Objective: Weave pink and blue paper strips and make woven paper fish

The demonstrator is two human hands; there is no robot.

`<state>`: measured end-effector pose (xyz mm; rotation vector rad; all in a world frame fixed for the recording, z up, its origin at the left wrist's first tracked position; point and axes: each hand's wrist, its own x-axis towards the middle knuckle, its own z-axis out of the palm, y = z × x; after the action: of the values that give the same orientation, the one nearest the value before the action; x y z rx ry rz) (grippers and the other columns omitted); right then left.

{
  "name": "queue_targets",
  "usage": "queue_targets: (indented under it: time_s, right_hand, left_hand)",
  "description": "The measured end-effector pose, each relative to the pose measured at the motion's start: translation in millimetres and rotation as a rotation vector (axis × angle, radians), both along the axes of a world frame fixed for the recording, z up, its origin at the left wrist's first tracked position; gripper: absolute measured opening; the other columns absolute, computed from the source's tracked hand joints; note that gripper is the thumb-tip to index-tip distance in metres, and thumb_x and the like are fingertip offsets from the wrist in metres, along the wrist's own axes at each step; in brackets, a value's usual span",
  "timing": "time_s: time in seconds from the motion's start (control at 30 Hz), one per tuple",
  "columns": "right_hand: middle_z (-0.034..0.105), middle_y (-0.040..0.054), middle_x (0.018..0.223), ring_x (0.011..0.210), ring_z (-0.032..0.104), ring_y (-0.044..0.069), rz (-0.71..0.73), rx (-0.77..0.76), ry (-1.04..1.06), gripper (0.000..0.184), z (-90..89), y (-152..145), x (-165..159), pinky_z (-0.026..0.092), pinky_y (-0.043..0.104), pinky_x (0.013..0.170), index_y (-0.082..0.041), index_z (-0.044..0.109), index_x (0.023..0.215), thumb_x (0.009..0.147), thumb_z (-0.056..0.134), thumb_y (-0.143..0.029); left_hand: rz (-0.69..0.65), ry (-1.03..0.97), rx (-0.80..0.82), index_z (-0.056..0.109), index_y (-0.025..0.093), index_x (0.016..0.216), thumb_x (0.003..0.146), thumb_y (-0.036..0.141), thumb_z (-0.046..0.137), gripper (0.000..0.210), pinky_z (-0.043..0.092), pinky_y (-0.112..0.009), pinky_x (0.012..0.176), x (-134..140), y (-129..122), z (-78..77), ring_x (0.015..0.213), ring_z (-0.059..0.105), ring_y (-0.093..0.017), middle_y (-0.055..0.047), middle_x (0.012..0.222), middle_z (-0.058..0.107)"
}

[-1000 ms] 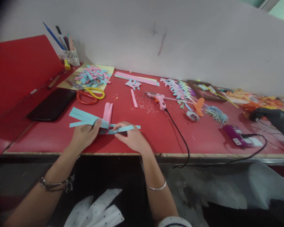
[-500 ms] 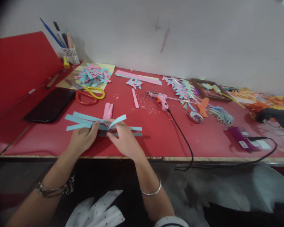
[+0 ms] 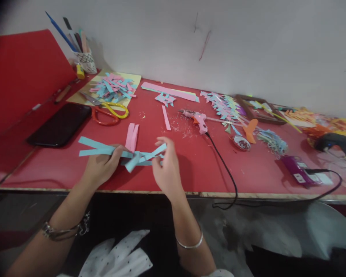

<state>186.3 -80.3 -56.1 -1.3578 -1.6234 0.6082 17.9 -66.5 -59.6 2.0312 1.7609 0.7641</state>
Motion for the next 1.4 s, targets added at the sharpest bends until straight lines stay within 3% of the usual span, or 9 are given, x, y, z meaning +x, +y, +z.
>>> queue_targets:
  time_s: [0.07, 0.13, 0.23, 0.33, 0.47, 0.7, 0.93, 1.2, 1.4]
  right_hand:
    - [0.05, 0.0059, 0.096, 0.086, 0.051, 0.016, -0.181, 0.104, 0.085, 0.04, 1.8, -3, 8, 0.044, 0.031, 0.075, -0.024, 0.037, 0.109, 0.071, 0.037, -0.01]
    - [0.049, 0.0058, 0.091, 0.085, 0.051, 0.016, -0.248, 0.194, 0.062, 0.031, 3.5, -7, 15, 0.043, 0.033, 0.077, -0.023, 0.041, 0.104, 0.075, 0.038, -0.014]
    - [0.052, 0.0063, 0.091, 0.09, 0.051, 0.019, -0.072, 0.183, -0.2, 0.018, 2.8, -13, 22, 0.04, 0.036, 0.081, -0.023, 0.05, 0.093, 0.078, 0.043, -0.019]
    - [0.053, 0.007, 0.104, 0.101, 0.048, 0.023, 0.149, 0.035, -0.473, 0.021, -0.2, -17, 26, 0.036, 0.041, 0.087, -0.025, 0.054, 0.099, 0.079, 0.048, -0.024]
    - [0.054, 0.0057, 0.109, 0.102, 0.048, 0.022, 0.2, -0.085, -0.571, 0.026, 0.0, -17, 27, 0.034, 0.04, 0.085, -0.026, 0.054, 0.105, 0.08, 0.049, -0.027]
    - [0.056, 0.0045, 0.098, 0.093, 0.052, 0.021, 0.175, -0.112, -0.555, 0.017, 2.2, -13, 24, 0.032, 0.036, 0.078, -0.025, 0.058, 0.096, 0.081, 0.049, -0.024]
    - [0.056, 0.0045, 0.098, 0.094, 0.051, 0.02, 0.17, -0.099, -0.569, 0.017, -1.9, -14, 25, 0.03, 0.036, 0.082, -0.024, 0.058, 0.096, 0.081, 0.05, -0.024]
    - [0.06, 0.003, 0.094, 0.092, 0.051, 0.022, 0.128, -0.084, -0.574, 0.016, -2.1, -15, 26, 0.03, 0.04, 0.084, -0.026, 0.059, 0.092, 0.079, 0.052, -0.028]
    - [0.056, 0.0057, 0.096, 0.086, 0.054, 0.019, -0.172, 0.064, -0.306, 0.031, -7.6, -16, 32, 0.036, 0.037, 0.08, -0.022, 0.044, 0.107, 0.079, 0.05, -0.034]
  left_hand:
    - [0.011, -0.033, -0.026, 0.059, 0.018, 0.068, 0.08, 0.033, 0.022, 0.042, 0.044, -0.029, 0.066, 0, 0, 0.4, 0.068, 0.058, -0.018, -0.005, 0.064, 0.063]
    - [0.019, -0.049, -0.035, 0.059, 0.019, 0.066, 0.08, 0.031, 0.023, 0.041, 0.044, -0.028, 0.067, 1, 0, -0.2, 0.069, 0.058, -0.018, -0.005, 0.066, 0.064]
    - [0.027, -0.012, -0.008, 0.06, 0.019, 0.065, 0.082, 0.028, 0.023, 0.041, 0.044, -0.027, 0.064, 0, 0, -3.5, 0.07, 0.058, -0.018, -0.005, 0.067, 0.064]
    - [0.03, 0.04, 0.017, 0.062, 0.019, 0.071, 0.083, 0.027, 0.024, 0.04, 0.044, -0.027, 0.063, -3, 0, -7.6, 0.075, 0.059, -0.019, -0.005, 0.068, 0.064]
    - [0.032, 0.083, 0.03, 0.063, 0.019, 0.077, 0.083, 0.028, 0.023, 0.041, 0.044, -0.027, 0.064, -5, 1, -7.6, 0.076, 0.059, -0.02, -0.006, 0.068, 0.065]
    - [0.088, 0.031, -0.023, 0.061, 0.018, 0.063, 0.083, 0.037, 0.023, 0.047, 0.043, -0.027, 0.062, -1, 1, -2.0, 0.065, 0.059, -0.018, -0.005, 0.058, 0.062]
    - [0.002, -0.192, -0.04, 0.066, 0.02, 0.067, 0.084, 0.048, 0.019, 0.057, 0.044, -0.023, 0.066, -4, -2, -1.3, 0.07, 0.061, -0.015, -0.001, 0.068, 0.068]
    - [0.005, 0.051, -0.017, 0.064, 0.021, 0.067, 0.079, 0.035, 0.038, 0.032, 0.037, -0.022, 0.055, -1, 2, -1.6, 0.067, 0.059, -0.014, 0.001, 0.074, 0.069]
    - [-0.131, -0.011, -0.075, 0.061, 0.023, 0.079, 0.075, 0.034, 0.048, 0.017, 0.04, -0.02, 0.06, -10, 2, -4.8, 0.073, 0.06, -0.013, 0.002, 0.084, 0.068]
